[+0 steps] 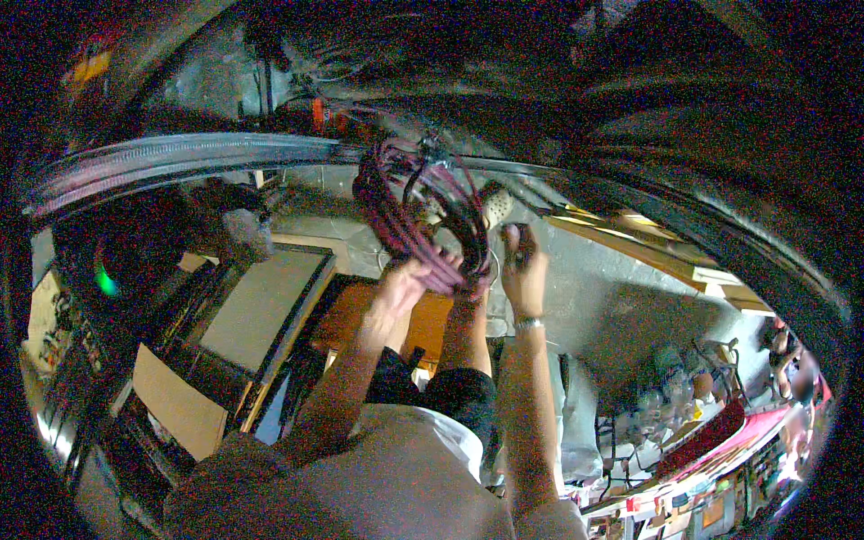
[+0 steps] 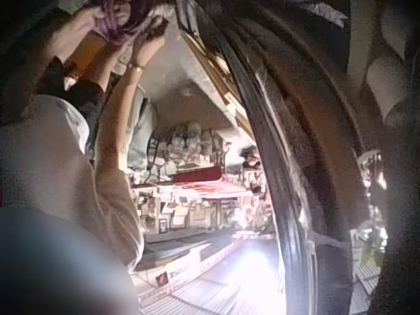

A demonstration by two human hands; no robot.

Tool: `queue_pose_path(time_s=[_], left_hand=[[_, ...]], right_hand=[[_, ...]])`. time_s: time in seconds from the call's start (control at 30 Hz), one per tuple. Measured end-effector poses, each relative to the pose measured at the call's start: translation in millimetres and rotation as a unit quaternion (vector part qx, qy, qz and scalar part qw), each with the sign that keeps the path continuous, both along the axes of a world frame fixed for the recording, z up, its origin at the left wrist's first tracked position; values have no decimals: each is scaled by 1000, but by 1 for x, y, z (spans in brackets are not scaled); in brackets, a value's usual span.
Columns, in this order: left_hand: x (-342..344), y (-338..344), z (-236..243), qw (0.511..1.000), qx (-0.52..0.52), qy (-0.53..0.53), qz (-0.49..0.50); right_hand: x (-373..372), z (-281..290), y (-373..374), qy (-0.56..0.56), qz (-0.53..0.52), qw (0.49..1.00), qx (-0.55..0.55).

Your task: The person prepares a spray gun by attaching a hose and pouring dark finish into the cup, then sprays a wooden frame and a small wooden board placed on a chair. After spraying, the person removes the frame from the chair and places it on a nearby table.

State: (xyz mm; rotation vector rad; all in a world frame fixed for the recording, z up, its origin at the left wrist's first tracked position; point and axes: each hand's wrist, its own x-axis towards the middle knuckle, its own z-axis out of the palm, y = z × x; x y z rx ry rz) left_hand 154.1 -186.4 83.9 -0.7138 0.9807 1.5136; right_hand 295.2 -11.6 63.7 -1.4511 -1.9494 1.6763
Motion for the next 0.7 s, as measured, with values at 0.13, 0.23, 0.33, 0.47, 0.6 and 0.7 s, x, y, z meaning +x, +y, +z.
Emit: queue_pose_path(time_s=[0.13,0.23,0.33,0.47,0.6,0.7], left_hand=[[14,-49,37,992,92,52,-63],[33,-87,58,966,94,98,-221],[59,-119,67,950,89,43,-296],[96,-128,71,994,37,11,-100],[89,-124,102,969,53,145,-193],[74,-115,119,982,50,-131,-128]], right_hand=[[-20,-65,-23,42,-91,895,-434],[-48,-122,-65,3,35,820,-571],[-89,-152,-135,-86,113,896,-421],[-77,-128,-167,-130,174,961,-170],[-42,-37,-161,14,90,993,-80],[-23,47,-145,3,107,993,-42]])
